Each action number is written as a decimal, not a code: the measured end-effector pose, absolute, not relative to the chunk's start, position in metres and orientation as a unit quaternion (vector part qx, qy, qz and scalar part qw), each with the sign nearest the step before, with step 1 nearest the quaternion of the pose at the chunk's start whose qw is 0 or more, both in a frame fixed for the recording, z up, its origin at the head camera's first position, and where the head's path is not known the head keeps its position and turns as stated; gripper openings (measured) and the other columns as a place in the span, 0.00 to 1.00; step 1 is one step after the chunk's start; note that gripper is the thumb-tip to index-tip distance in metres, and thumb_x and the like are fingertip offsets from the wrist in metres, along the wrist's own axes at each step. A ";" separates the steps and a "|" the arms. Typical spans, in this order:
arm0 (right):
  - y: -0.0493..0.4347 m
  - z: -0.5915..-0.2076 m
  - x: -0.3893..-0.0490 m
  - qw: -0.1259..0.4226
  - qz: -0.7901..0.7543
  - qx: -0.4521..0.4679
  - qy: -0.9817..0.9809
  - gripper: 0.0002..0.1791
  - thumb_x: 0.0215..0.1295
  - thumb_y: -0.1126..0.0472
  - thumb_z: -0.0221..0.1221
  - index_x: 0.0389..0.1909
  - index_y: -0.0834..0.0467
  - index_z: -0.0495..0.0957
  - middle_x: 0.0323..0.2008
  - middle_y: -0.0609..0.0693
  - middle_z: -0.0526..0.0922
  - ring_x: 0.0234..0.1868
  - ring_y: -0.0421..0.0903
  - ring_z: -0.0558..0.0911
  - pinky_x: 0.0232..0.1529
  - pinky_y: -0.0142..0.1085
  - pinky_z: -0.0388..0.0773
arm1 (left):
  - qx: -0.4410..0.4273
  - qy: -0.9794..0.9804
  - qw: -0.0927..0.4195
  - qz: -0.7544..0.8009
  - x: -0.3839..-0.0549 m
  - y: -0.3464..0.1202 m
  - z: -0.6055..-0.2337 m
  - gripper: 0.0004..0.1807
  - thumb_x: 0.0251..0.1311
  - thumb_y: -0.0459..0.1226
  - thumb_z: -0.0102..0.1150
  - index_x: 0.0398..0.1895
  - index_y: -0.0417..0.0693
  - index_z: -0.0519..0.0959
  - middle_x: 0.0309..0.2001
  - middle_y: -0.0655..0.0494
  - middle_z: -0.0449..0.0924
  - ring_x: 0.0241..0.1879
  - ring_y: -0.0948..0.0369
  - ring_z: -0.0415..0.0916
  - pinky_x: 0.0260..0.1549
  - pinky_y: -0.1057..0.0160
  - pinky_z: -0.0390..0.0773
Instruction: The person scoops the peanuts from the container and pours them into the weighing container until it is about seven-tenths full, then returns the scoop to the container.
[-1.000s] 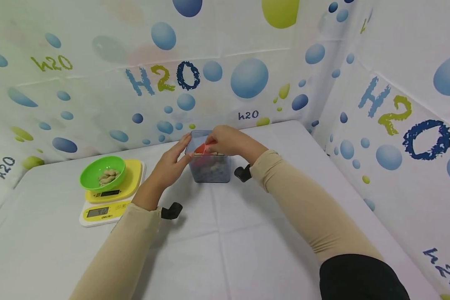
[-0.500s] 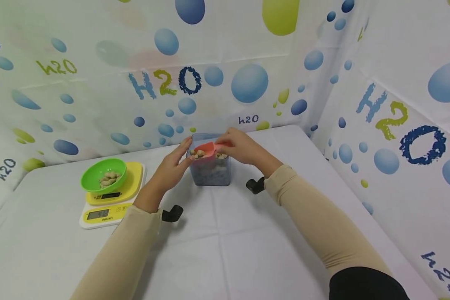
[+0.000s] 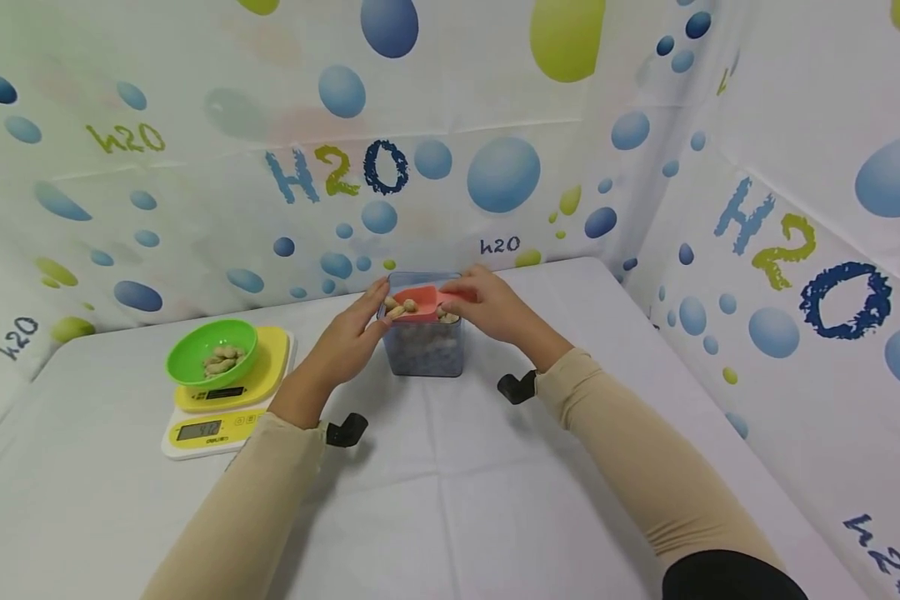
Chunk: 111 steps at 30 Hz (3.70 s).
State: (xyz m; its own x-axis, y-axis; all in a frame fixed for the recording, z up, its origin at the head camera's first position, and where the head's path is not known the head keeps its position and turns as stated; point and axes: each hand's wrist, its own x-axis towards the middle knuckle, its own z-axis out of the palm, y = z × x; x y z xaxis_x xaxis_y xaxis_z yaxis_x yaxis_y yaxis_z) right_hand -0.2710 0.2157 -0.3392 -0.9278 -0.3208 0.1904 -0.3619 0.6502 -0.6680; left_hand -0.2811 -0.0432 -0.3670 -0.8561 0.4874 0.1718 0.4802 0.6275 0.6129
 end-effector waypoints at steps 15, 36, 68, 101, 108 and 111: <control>0.228 -0.345 -0.271 0.025 0.410 0.172 -0.895 0.21 0.68 0.49 0.60 0.59 0.53 0.80 0.45 0.50 0.74 0.45 0.49 0.71 0.42 0.40 0.72 | 0.267 0.909 0.006 0.320 -0.281 -0.043 -0.366 0.34 0.75 0.53 0.33 0.80 0.54 0.45 0.80 0.62 0.40 0.79 0.59 0.40 0.75 0.50 0.48; 0.226 -0.348 -0.271 0.028 0.427 0.165 -0.889 0.22 0.68 0.49 0.61 0.59 0.53 0.80 0.49 0.50 0.76 0.47 0.49 0.73 0.44 0.41 0.75 | 0.245 0.924 0.009 0.294 -0.277 -0.043 -0.365 0.35 0.74 0.52 0.32 0.80 0.57 0.43 0.80 0.65 0.37 0.79 0.61 0.39 0.75 0.50 0.49; 0.122 -0.301 -0.266 0.071 0.460 0.176 -0.868 0.23 0.67 0.49 0.61 0.59 0.54 0.80 0.48 0.50 0.76 0.49 0.48 0.73 0.44 0.39 0.80 | 0.170 0.943 -0.051 0.282 -0.237 -0.182 -0.328 0.36 0.75 0.50 0.35 0.80 0.59 0.38 0.80 0.65 0.32 0.79 0.55 0.35 0.74 0.42 0.45; -0.039 -0.345 -0.261 0.159 0.216 0.326 -0.907 0.18 0.68 0.55 0.61 0.57 0.53 0.82 0.39 0.48 0.72 0.39 0.43 0.72 0.35 0.26 0.73 | 0.053 0.974 0.010 0.218 -0.229 -0.277 -0.370 0.42 0.73 0.57 0.36 0.79 0.41 0.42 0.79 0.40 0.40 0.77 0.40 0.41 0.72 0.37 0.47; -0.041 -0.346 -0.264 0.296 0.063 0.392 -0.869 0.12 0.71 0.62 0.56 0.50 0.54 0.84 0.38 0.50 0.75 0.34 0.44 0.72 0.31 0.26 0.76 | 0.056 0.974 0.004 0.217 -0.229 -0.279 -0.370 0.41 0.74 0.55 0.37 0.79 0.39 0.43 0.78 0.39 0.41 0.76 0.40 0.42 0.72 0.37 0.48; -0.035 -0.346 -0.267 0.343 0.026 0.412 -0.843 0.12 0.70 0.65 0.55 0.47 0.56 0.85 0.38 0.51 0.77 0.33 0.45 0.74 0.31 0.27 0.77 | 0.058 0.974 0.008 0.218 -0.229 -0.277 -0.370 0.41 0.74 0.55 0.36 0.79 0.40 0.42 0.79 0.39 0.40 0.76 0.40 0.42 0.72 0.37 0.48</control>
